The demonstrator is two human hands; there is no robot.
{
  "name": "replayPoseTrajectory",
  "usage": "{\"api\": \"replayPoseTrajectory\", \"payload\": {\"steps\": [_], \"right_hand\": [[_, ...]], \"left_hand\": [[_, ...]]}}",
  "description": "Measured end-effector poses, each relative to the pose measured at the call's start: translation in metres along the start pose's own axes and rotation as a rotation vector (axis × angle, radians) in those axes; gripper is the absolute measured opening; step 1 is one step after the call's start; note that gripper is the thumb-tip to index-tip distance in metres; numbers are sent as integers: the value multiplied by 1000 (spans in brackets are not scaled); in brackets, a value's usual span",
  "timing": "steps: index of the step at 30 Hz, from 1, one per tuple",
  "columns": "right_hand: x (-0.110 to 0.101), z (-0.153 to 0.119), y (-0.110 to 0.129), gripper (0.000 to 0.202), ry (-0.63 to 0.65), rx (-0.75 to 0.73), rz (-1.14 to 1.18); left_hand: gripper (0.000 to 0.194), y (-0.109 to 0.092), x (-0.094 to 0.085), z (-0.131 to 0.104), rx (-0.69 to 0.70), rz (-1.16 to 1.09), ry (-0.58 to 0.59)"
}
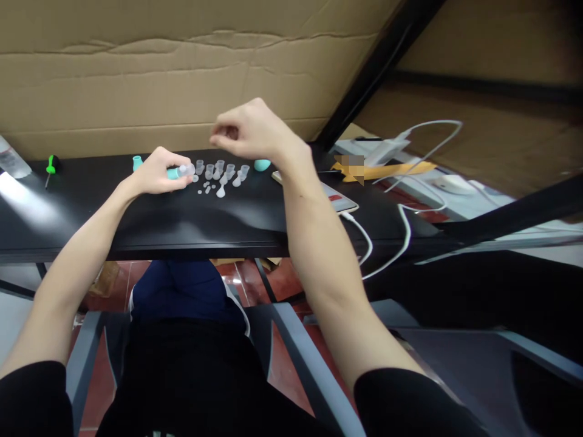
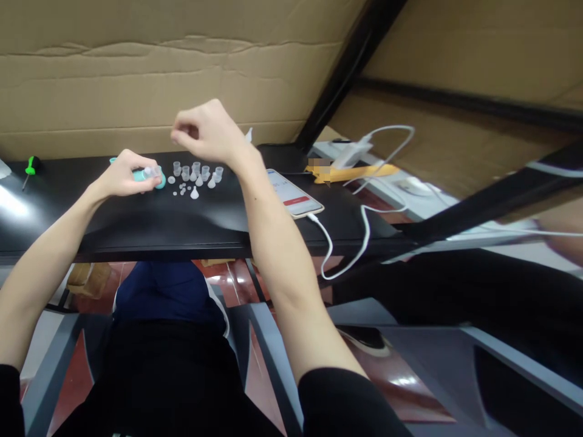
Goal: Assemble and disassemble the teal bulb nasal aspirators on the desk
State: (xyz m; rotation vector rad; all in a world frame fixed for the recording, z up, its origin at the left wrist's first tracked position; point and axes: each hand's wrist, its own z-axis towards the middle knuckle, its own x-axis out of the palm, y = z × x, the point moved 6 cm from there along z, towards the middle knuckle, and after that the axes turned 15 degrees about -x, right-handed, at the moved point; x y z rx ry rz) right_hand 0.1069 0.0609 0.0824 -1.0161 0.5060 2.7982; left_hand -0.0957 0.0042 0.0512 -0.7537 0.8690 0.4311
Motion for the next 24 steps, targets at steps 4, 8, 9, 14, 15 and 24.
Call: {"api": "replayPoseTrajectory", "payload": {"steps": [4,8,9,14,15,24], "right_hand": [[-9,-19,-20,9,491,199,-265],[-11,-40,-42,28,768,378,-228],[-9,-44,-46,36,814,406,-209],[3,-49,-53,51,918,391,-235],[8,-48,-54,48,930,379,-247],[20,-45,-69,44,917,328,-327]], "left_hand": [[28,11,3,3,-6,148,-32],[22,21,7,5,-2,211,-75],[21,23,9,6,2,217,-82],[17,27,16,7,27,232,-96],[17,27,17,7,30,232,-96],[18,40,19,12,8,240,-80]]}}
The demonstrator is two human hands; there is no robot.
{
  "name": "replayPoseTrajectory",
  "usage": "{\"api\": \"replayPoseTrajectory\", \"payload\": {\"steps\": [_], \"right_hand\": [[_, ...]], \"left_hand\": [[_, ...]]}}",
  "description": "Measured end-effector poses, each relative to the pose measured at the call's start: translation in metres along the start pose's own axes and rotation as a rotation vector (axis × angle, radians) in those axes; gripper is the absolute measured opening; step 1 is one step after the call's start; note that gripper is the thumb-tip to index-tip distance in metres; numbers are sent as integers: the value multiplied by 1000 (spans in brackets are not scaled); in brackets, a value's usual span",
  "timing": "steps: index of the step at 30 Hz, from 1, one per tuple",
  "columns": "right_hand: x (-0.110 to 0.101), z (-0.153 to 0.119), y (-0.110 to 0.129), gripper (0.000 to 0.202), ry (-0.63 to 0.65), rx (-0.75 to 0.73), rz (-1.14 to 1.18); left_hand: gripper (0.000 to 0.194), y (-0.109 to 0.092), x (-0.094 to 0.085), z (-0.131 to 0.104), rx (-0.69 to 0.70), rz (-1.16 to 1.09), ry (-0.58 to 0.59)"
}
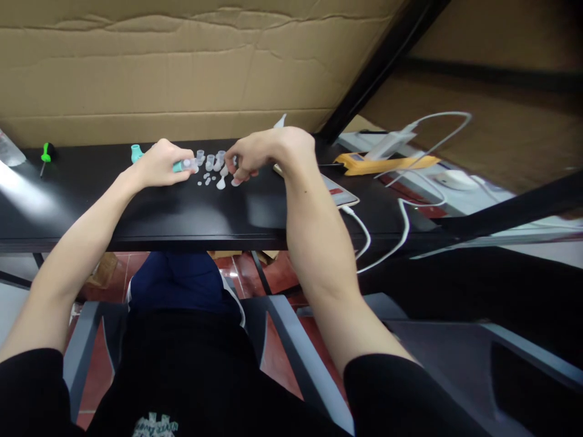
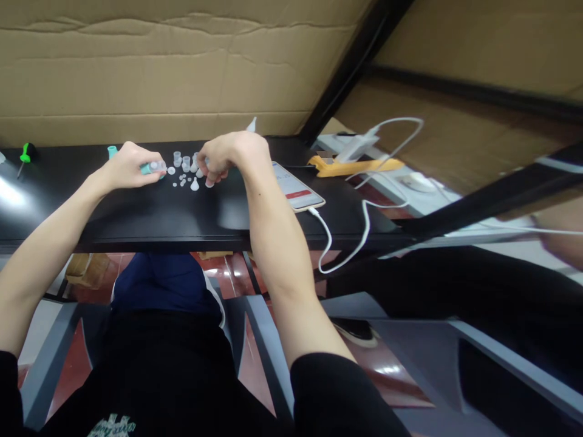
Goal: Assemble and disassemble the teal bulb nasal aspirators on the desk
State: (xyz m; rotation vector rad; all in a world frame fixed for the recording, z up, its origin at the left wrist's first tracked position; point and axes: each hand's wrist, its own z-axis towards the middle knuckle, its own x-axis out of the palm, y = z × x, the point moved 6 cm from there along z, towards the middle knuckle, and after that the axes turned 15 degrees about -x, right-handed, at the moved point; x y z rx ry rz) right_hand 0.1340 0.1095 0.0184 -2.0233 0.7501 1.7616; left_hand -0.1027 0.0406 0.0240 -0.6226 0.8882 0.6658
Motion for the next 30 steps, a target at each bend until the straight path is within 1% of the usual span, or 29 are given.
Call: {"api": "replayPoseTrajectory", "payload": {"steps": [2,4,6,7,8,9,11,13,15,18,21,23,25,28,30], "right_hand": [[-8,-9,-1,46,-56,38,-12],[-20,-18,7,37,-155,57,-25],[-32,-22,27,22,-290,-11,-42],[-37,-22,40,19,-353,-68,-34],[-40,-21,52,21,-410,-117,-6],[-41,-18,62,25,-456,-148,36],[-39,-11,79,32,-496,-162,120],[-37,-5,90,32,-532,-159,177],[-35,-2,96,29,-564,-163,223],[-33,0,95,28,-583,-162,274],[-30,4,87,29,-588,-157,265],[-26,10,80,21,-571,-183,209],[-19,20,75,13,-498,-234,125],[-7,34,71,11,-379,-292,35],[-2,40,69,9,-352,-293,17]], "left_hand": [[18,2,1,1,-1,2,-8],[18,4,2,1,-8,15,-14],[18,5,3,2,-22,21,-29],[19,6,2,3,-32,21,-43],[21,7,1,3,-42,20,-60],[24,8,0,4,-50,21,-75],[31,10,-3,5,-59,26,-88],[38,13,-4,7,-57,26,-85],[42,15,-5,7,-50,16,-88],[43,20,-5,7,-39,0,-111],[40,24,-6,6,-40,0,-121],[40,27,-10,5,-51,0,-147],[42,31,-15,4,-62,0,-187],[44,36,-20,2,-68,21,-238],[44,38,-20,1,-69,46,-242]]}}
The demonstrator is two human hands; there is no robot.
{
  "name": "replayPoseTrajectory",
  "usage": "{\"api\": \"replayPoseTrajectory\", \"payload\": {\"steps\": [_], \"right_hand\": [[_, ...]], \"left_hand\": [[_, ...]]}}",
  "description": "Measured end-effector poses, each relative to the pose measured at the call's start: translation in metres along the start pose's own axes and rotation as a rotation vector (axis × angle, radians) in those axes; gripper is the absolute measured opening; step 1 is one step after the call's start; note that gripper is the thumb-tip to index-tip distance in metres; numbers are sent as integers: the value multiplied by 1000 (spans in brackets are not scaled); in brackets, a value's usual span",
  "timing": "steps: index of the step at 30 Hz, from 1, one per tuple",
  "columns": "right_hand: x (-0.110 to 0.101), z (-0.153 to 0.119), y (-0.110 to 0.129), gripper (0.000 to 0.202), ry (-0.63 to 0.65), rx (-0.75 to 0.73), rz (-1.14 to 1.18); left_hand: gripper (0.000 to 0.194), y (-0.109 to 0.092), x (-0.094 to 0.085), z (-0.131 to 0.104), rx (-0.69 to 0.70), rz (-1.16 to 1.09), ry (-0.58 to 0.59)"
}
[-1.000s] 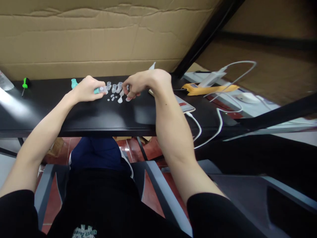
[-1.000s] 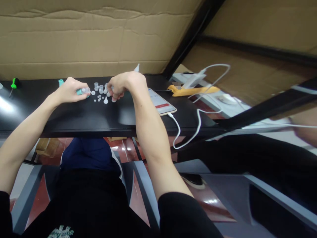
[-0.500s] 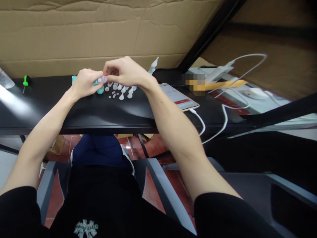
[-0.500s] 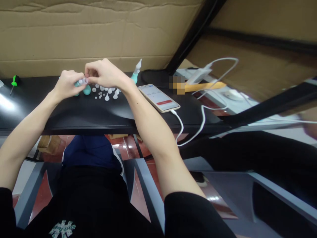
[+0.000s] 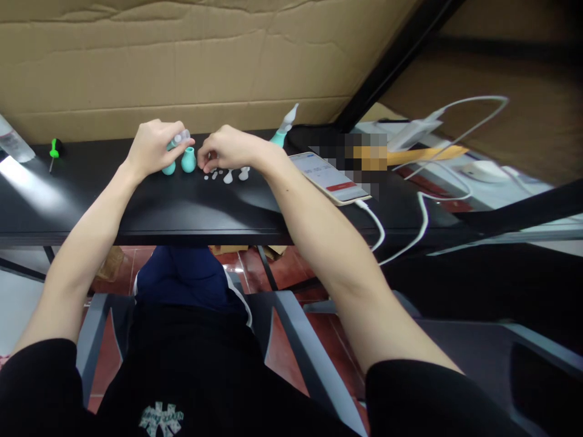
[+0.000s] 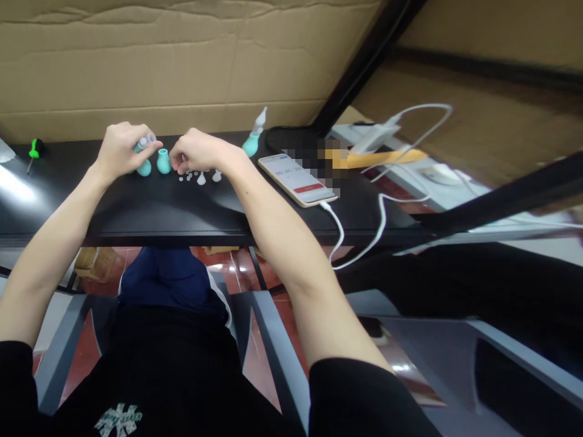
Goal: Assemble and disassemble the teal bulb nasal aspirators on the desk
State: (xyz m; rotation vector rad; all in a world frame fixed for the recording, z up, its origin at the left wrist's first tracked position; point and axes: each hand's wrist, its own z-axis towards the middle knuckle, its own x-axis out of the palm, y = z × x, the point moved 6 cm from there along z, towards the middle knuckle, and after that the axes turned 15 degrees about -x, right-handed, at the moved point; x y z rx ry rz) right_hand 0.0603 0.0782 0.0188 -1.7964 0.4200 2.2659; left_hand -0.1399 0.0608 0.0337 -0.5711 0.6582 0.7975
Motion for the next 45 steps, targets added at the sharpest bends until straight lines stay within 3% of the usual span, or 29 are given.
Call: {"api": "replayPoseTrajectory", "payload": {"steps": [10,19,24,26,28,30,33,36,42,45], "right_hand": [[12,-5,4,27,96,-36,25],[4,-7,17,29,10,-28,-5],[-16,-7,24,26,-173,63,6],[-22,-6,24,34,-285,63,49],[-26,-4,23,44,-432,29,135],[-25,0,22,47,-536,-61,224],[-15,7,22,43,-527,-206,263],[-10,9,21,38,-516,-230,240],[-11,7,19,33,-558,-185,180],[-14,6,16,32,-601,-167,149]], "left_hand": [[43,-22,-13,-16,-63,17,-105],[36,-20,-13,-28,-28,104,-142],[32,-7,-8,-23,-20,152,-132],[30,-5,-8,-20,-26,207,-138],[31,-4,-9,-19,-51,255,-131],[44,-5,-6,-18,-56,286,-70],[66,-4,0,-16,-50,288,-10],[74,-4,4,-14,-43,274,3],[72,-10,3,-14,-58,253,-23],[56,-13,-1,-12,-125,250,-49]]}}
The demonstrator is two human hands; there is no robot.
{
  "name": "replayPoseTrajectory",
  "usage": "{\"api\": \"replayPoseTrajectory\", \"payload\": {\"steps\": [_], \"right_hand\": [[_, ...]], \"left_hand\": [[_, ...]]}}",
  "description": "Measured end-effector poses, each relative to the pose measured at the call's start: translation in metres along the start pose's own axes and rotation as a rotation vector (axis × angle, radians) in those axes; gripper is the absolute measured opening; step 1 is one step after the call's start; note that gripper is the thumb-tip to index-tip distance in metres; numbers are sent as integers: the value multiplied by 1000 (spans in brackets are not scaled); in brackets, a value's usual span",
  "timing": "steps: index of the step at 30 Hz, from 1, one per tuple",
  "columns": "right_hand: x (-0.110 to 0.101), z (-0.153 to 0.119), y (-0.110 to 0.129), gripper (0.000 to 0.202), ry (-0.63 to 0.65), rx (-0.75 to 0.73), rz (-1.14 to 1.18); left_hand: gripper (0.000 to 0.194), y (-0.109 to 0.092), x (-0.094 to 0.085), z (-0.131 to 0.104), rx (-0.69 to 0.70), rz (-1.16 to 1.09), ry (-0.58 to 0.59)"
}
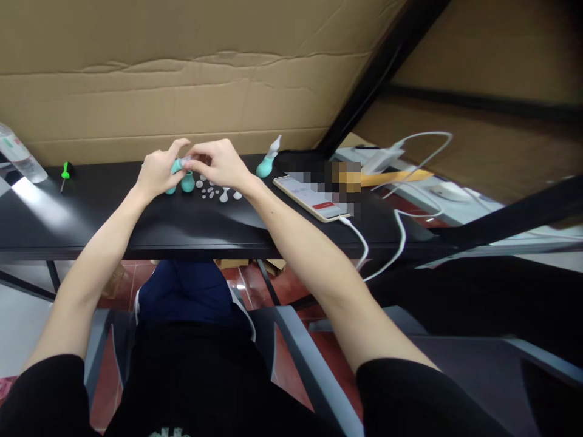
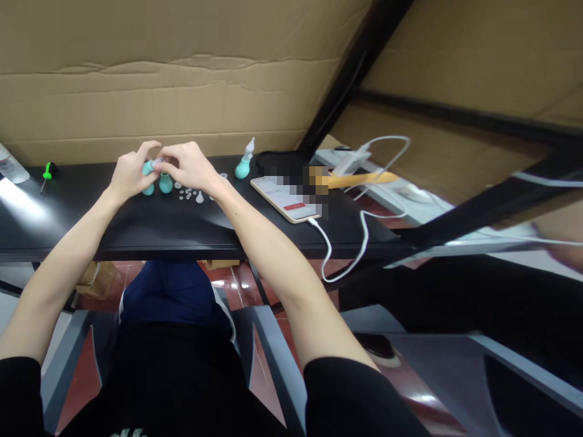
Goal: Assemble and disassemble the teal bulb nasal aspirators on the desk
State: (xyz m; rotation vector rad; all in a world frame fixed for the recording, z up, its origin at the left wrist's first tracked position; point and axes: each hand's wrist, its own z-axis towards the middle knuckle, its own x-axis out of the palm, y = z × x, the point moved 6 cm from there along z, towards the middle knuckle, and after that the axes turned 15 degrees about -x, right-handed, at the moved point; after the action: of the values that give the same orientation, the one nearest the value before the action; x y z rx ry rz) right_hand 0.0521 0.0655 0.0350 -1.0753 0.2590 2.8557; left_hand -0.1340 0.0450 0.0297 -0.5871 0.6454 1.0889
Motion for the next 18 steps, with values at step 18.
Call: {"api": "replayPoseTrajectory", "payload": {"steps": [18], "right_hand": [[1,2,11,33,-6,-100,-38]], "left_hand": [[84,4,10,2,32,107,44]]}}
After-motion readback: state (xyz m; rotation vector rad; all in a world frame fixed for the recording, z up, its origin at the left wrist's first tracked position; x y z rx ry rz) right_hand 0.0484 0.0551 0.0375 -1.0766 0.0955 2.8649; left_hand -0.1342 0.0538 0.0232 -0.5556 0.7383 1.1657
